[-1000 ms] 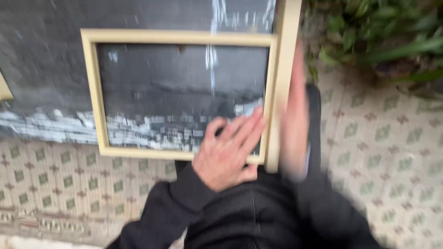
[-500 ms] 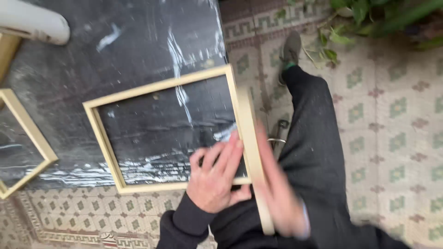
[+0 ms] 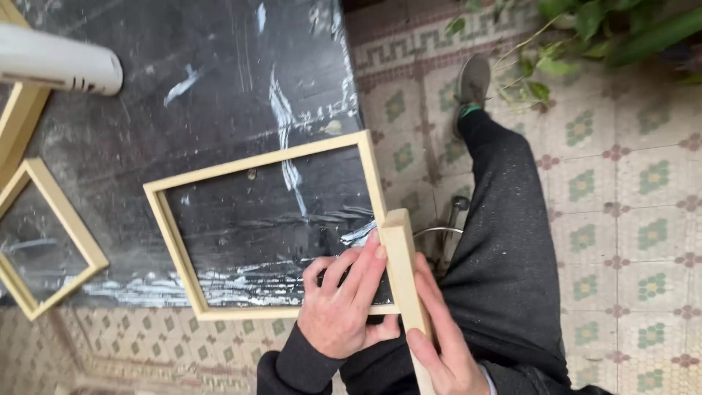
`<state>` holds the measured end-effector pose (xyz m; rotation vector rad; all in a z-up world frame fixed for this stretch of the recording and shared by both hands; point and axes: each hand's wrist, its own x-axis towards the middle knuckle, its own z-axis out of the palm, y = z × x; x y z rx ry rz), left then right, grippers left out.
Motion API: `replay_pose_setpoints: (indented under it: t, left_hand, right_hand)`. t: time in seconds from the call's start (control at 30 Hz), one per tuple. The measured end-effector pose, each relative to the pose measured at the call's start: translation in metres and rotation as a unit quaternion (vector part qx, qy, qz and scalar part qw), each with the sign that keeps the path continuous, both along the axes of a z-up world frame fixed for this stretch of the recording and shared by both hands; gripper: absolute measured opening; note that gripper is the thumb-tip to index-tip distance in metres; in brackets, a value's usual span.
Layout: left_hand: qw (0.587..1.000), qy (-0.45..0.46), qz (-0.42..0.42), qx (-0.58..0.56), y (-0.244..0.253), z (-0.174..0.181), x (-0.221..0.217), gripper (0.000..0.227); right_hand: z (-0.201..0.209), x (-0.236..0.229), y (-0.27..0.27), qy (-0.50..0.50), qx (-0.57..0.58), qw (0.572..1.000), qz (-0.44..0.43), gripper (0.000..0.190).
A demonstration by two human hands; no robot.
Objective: Sanding the edges and corners of a wooden frame with a sanding block.
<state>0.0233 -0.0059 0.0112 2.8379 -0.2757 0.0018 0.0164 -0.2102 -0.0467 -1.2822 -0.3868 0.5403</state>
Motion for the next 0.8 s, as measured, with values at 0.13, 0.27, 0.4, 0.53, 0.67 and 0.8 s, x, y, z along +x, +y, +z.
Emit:
replay_pose_setpoints:
  t: [0.13,0.27,0.4,0.53,0.67,0.8]
  left_hand:
    - [1.000,0.012,-0.008,-0.012,0.001,-0.001,-0.001,0.078]
    - [1.000,0.008,-0.004,-0.018,-0.002,0.004,-0.008,0.080]
    - [1.000,-0.004,0.007,-0.029,0.004,-0.003,0.000,0.079]
    - [0.999,0.014,0.015,-0.043,0.008,0.004,-0.003,0.080]
    - [0.997,0.009,0.012,-0.070,0.008,0.005,-0.006,0.080]
    - [0.996,-0.015,0.024,-0.083,0.013,-0.004,-0.006,0.079]
  right_hand:
    - [0.017,0.118,0.063,0.003,0.013,0.999,-0.030,0.065]
    - [0.003,0.185,0.101,-0.109,0.042,0.991,-0.062,0.055]
    - [0.003,0.183,0.108,-0.126,0.057,0.989,-0.055,0.055]
    - [0.016,0.172,0.106,-0.064,0.046,0.996,-0.032,0.057]
    - [0.044,0.169,0.108,0.019,-0.009,0.999,-0.049,0.060]
    - [0.004,0.110,0.077,-0.031,-0.194,0.980,-0.027,0.072]
